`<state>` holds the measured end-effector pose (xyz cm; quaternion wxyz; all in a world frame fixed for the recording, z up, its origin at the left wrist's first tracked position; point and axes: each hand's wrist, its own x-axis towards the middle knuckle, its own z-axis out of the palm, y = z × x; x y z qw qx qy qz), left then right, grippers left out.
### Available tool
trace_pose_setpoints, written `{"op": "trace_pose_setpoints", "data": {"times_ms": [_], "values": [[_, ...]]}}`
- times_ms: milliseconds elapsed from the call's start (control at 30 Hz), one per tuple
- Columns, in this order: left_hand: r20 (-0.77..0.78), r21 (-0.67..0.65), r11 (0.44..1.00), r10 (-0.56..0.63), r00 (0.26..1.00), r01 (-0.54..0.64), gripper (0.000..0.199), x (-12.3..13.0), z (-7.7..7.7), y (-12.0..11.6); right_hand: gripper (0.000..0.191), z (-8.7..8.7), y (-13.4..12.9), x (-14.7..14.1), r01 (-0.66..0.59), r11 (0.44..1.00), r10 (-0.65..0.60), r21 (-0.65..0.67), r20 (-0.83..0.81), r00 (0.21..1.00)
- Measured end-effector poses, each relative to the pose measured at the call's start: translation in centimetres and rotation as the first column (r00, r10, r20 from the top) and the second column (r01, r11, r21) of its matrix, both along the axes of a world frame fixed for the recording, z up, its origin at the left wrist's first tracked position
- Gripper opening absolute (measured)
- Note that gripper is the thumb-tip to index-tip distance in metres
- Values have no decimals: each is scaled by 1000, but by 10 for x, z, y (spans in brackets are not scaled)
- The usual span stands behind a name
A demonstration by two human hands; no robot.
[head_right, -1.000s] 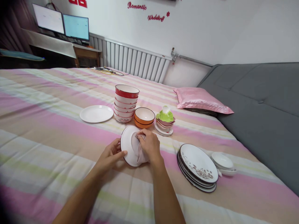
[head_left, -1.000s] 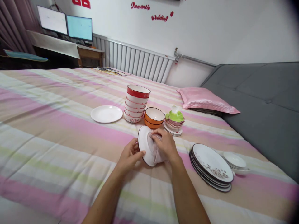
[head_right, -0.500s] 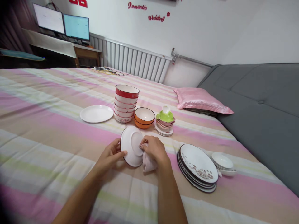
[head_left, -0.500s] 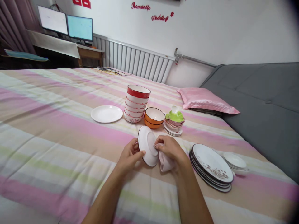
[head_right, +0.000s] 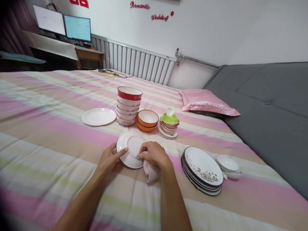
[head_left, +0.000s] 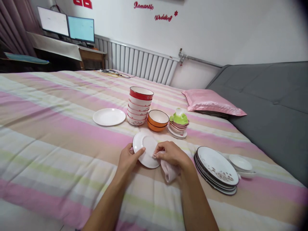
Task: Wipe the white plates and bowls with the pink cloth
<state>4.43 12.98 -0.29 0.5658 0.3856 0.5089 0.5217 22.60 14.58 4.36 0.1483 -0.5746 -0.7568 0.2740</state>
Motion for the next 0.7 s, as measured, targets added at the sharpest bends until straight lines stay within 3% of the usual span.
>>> {"op": "trace_pose_setpoints", "data": {"times_ms": [267, 367, 500, 600, 700], "values": [[201, -11, 999, 46, 978, -45, 52, 6, -2, -1, 12, -1, 3, 6, -8, 998, 18, 56, -193, 981], [226, -44, 996, 87, 970, -79, 50, 8, 2, -1, 12, -4, 9, 15, 159, 976, -113, 149, -276, 954], [190, -17, 992, 127, 973, -126, 52, 0, 14, -1, 12, -17, 19, 28, 374, 905, -298, 203, -327, 897], [99, 86, 962, 250, 963, -259, 53, -18, 28, -1, 13, -28, 26, 32, 441, 876, -365, 197, -329, 871], [-68, 319, 867, 425, 903, -384, 50, -45, 42, 1, 14, -36, 29, 32, 436, 877, -367, 201, -305, 879]]}}
